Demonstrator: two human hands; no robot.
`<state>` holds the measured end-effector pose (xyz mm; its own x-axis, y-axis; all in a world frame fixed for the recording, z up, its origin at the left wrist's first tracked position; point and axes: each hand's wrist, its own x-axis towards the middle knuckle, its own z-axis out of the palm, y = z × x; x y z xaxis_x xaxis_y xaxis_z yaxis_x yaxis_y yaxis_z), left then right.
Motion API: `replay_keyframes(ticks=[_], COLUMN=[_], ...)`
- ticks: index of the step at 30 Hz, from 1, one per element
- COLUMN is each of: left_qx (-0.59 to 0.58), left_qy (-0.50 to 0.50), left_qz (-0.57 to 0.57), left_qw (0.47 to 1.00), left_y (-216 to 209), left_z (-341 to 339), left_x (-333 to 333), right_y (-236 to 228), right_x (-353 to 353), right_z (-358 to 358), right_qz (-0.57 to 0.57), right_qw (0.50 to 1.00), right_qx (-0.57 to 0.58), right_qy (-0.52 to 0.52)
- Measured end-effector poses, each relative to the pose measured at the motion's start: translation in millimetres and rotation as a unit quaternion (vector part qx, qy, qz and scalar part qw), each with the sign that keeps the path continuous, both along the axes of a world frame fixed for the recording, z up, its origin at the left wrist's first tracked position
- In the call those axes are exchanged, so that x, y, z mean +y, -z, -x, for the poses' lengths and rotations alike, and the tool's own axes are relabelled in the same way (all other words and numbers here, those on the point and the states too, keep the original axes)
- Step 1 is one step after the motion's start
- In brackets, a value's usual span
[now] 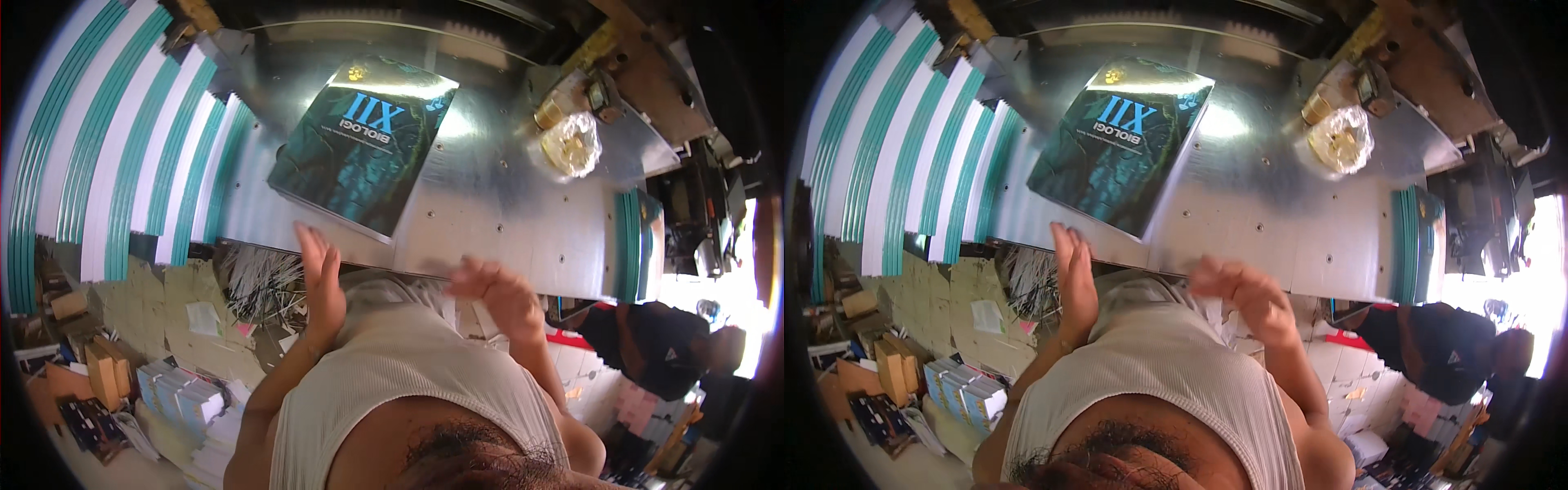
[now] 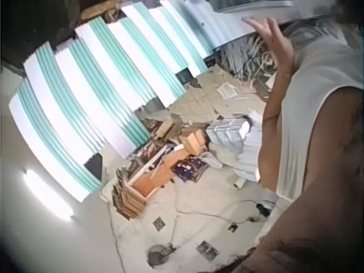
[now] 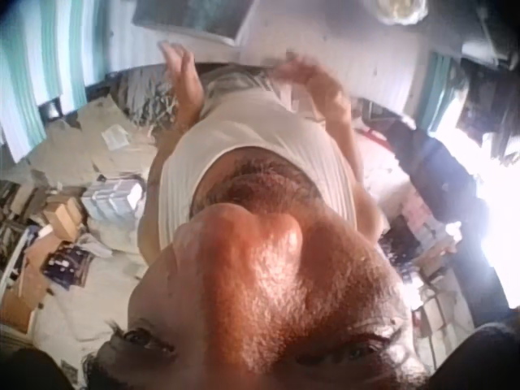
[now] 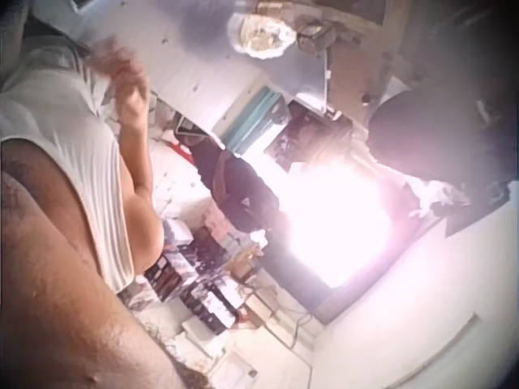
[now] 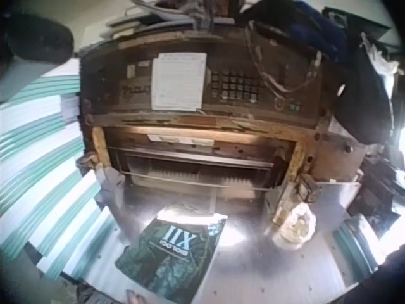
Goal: The person places stacks of books into an industrial paper cutter, aligns them against the back and side guides by hand, and then removes the cut stacks to place them on a large pile to the side.
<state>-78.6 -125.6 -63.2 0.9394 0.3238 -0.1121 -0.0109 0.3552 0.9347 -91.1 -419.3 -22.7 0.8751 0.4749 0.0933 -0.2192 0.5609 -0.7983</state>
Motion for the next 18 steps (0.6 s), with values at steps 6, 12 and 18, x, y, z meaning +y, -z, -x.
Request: replay_keyframes(ticks=[6,12,18], left_qx=[0.007,0.05,-0.031], left_qy=[0.035,-0.028,0.084], left_qz=[-0.021,-0.177,-0.107], left_qw=[0.999,0.982,0.99], left_y=[-7.2,5.1,-0.3], left_z=[-124.3,-235.7,-338.8], left_x=[25.6,31.9,77.0], right_y=[-2.2,30.8,63.7], right_x=[5.8,24.2,65.6], right_z=[-170.9,-385.3,-476.4], right_qz=[0.255,0.307,0.249], right_qw=[0.931,0.888,0.889], right_qx=[-0.181,-0.145,-0.124], right_qy=[0.188,0.309,0.364])
